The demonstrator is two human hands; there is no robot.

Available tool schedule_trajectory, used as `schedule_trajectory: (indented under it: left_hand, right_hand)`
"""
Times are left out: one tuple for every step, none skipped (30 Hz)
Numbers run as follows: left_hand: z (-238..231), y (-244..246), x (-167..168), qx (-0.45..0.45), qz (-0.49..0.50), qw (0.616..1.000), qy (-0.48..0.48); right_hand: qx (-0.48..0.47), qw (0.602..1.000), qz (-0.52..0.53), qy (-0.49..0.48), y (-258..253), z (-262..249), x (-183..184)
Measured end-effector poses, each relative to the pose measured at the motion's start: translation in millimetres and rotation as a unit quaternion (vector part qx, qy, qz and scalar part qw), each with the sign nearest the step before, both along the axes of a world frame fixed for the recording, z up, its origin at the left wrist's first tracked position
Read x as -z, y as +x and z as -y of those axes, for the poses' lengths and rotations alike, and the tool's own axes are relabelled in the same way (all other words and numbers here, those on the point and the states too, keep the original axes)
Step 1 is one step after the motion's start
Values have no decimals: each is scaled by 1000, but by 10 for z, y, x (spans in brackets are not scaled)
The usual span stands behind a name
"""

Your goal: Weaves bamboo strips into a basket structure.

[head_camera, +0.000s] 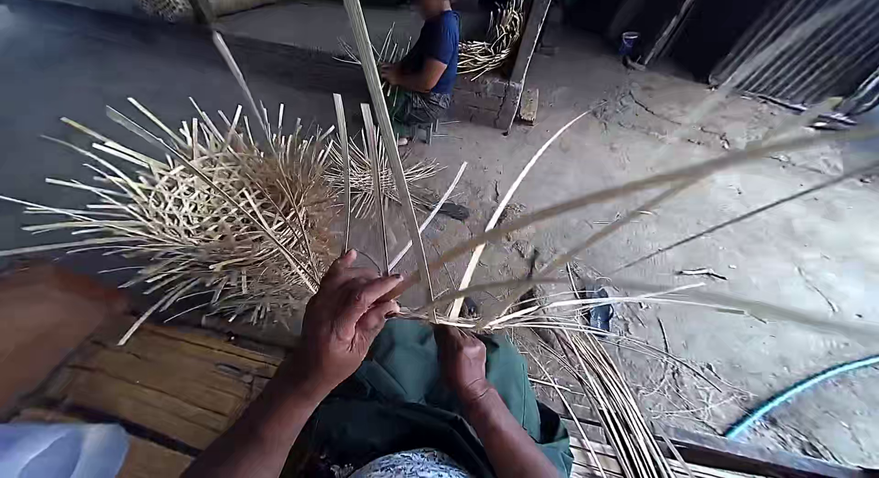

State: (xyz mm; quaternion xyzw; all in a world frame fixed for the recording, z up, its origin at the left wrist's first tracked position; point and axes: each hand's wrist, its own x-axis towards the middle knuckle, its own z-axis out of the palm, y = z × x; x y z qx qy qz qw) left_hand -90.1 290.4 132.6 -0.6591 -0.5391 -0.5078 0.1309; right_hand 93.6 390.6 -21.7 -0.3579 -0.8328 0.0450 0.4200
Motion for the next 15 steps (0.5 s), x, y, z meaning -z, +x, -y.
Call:
schedule_trajectory:
  left_hand:
    - [13,40,-72,22,-2,1000,-4]
    - [15,84,-113,36,-7,999,-9]
    - [9,122,-115,45,-12,999,-16]
    - [6,144,-88,46,-11,999,-27]
    - [15,140,-43,40,-2,998,-47]
    - [39,100,13,24,19,997,-77]
    - [69,27,79,9,57,992,-114]
    - [84,-68,159,-2,101,983,-151]
    - [81,-169,244,-3,145,972,-183]
    - [83,-279,328,13,184,961,-207]
    - [101,-394,396,45,211,950,-225]
    - [119,-516,443,84,226,942,-233]
    - [130,-636,476,124,230,936,-235]
    - [146,-739,509,153,232,931,-237]
    - [162,-818,553,171,239,926,-239]
  right_hand:
    - [-12,1000,-1,-13,1,-28,-42]
    - [-23,999,5,-33,3,-51,-58]
    - [-35,997,17,-61,9,-52,-63]
    - [-50,995,32,-86,7,-31,-57]
    - [-71,990,52,-115,2,12,-36]
    - [-91,982,79,-149,-11,71,7]
    - [-110,970,107,-190,-26,137,55]
    - [-128,954,133,-237,-30,198,99]
    - [-141,938,153,-279,-20,249,142]
    - [-154,924,165,-309,1,287,183]
    - [-169,913,169,-330,31,306,196]
    - [-183,907,167,-341,66,303,185]
    - [-196,911,153,-330,119,286,169]
    - [-206,921,128,-303,202,279,160]
    - [-208,934,95,-274,317,283,155]
